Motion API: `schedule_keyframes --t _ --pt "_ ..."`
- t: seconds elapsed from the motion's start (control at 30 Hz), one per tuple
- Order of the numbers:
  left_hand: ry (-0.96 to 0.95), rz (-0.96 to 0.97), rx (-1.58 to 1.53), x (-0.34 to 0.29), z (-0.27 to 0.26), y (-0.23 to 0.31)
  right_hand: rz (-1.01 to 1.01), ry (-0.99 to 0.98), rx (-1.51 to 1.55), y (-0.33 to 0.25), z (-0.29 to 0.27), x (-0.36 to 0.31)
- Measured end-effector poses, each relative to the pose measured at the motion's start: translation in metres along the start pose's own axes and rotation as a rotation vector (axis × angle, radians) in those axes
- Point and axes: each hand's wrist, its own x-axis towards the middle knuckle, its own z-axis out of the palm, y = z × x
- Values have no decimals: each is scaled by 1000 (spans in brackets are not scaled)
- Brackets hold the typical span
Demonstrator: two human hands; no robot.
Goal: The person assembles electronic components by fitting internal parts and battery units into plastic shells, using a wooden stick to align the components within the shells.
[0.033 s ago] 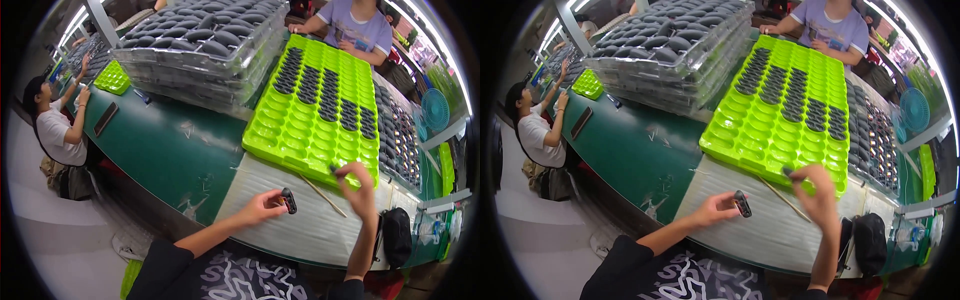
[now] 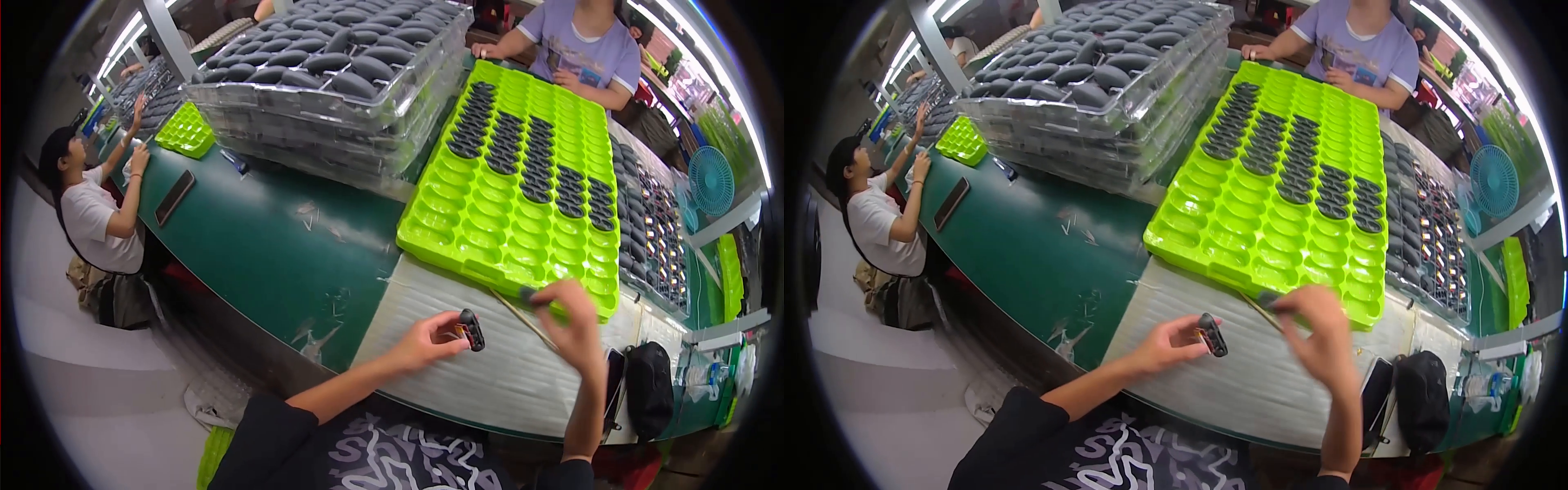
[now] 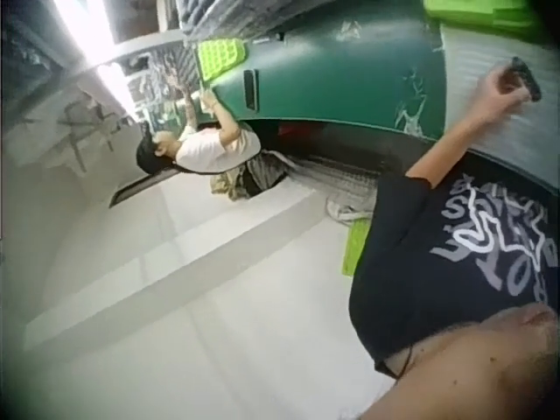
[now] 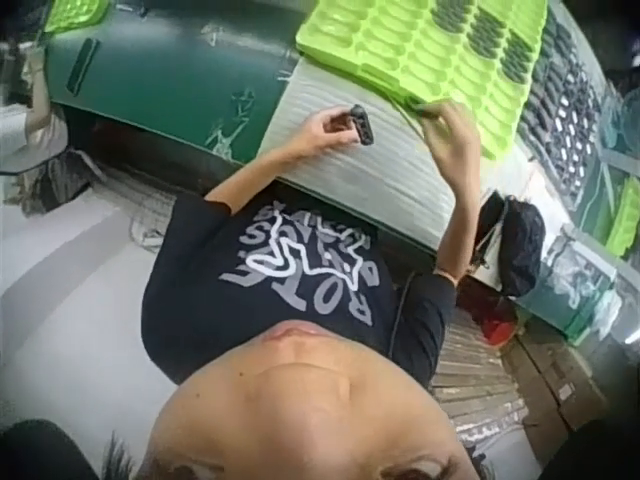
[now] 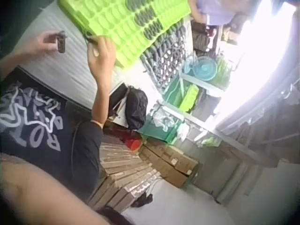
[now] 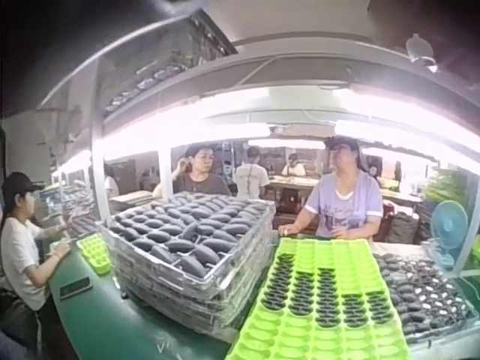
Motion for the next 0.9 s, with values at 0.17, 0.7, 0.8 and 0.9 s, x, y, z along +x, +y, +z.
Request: schedule_keyframes --t 0.17,0.7,0.8,0.9 --pt "117 163 -180 -4 0 4 24 -140 -24 -15 52 -29" --pt "186 190 36 7 6 20 107 47 284 -4 67 -41" --pt "162 185 66 5 8 17 160 119 382 -8 60 -42" --pt "157 239 129 3 11 10 132 183 354 -11 59 -46"
